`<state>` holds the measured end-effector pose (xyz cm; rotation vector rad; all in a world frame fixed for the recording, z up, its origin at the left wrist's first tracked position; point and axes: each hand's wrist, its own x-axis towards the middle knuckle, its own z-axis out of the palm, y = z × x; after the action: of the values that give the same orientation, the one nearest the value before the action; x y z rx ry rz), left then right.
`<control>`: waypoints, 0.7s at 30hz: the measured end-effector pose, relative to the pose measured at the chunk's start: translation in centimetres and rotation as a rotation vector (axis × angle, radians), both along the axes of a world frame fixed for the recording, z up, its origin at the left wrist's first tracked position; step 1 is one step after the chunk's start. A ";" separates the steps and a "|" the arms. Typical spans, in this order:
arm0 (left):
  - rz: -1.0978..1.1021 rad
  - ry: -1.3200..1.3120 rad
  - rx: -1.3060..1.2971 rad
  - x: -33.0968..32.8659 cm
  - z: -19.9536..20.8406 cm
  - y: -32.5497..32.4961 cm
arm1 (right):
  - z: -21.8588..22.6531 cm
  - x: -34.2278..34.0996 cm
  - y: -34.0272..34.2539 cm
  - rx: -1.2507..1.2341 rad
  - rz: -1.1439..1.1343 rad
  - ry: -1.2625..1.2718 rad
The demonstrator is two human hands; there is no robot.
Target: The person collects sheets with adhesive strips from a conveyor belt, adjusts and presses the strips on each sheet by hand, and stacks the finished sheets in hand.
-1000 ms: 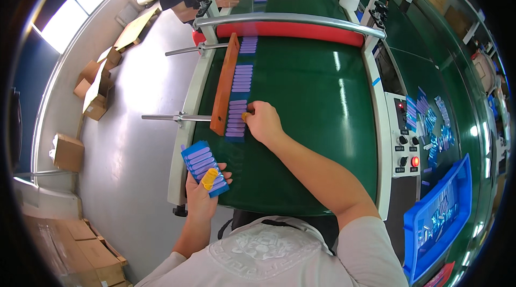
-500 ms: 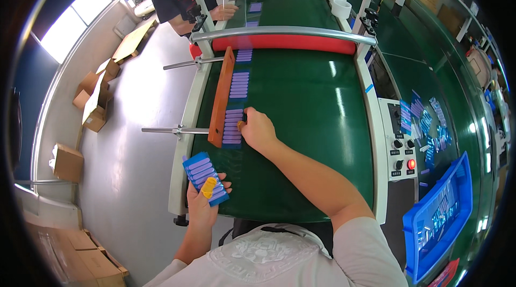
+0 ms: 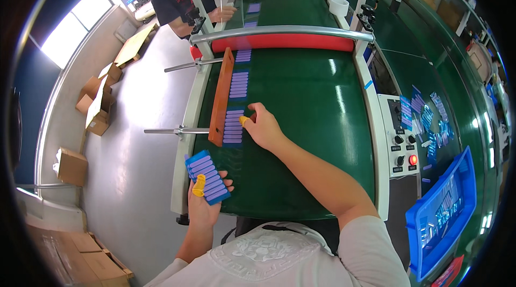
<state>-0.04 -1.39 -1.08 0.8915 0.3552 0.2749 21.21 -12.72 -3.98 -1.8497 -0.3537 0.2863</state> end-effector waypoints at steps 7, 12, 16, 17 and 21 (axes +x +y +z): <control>-0.035 0.021 0.001 -0.1 0.2 -0.2 | 3.9 -3.9 -4.2 0.072 0.273 0.010; -0.055 0.017 -0.012 0.3 0.5 -0.8 | 5.6 -5.6 -6.6 0.166 0.265 0.094; -0.041 0.024 -0.010 0.1 0.4 -0.4 | 12.9 -7.2 -10.0 0.462 0.484 -0.227; -0.023 0.028 -0.026 0.1 0.3 -0.4 | 15.4 -7.7 -10.6 0.674 0.575 -0.410; -0.059 0.054 -0.019 0.9 0.8 -1.3 | 22.3 -12.4 -13.8 1.268 0.610 -0.598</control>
<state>0.83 -2.72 -0.29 0.8908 0.3805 0.1934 8.79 -26.49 18.35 -0.4930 -1.1918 -0.1130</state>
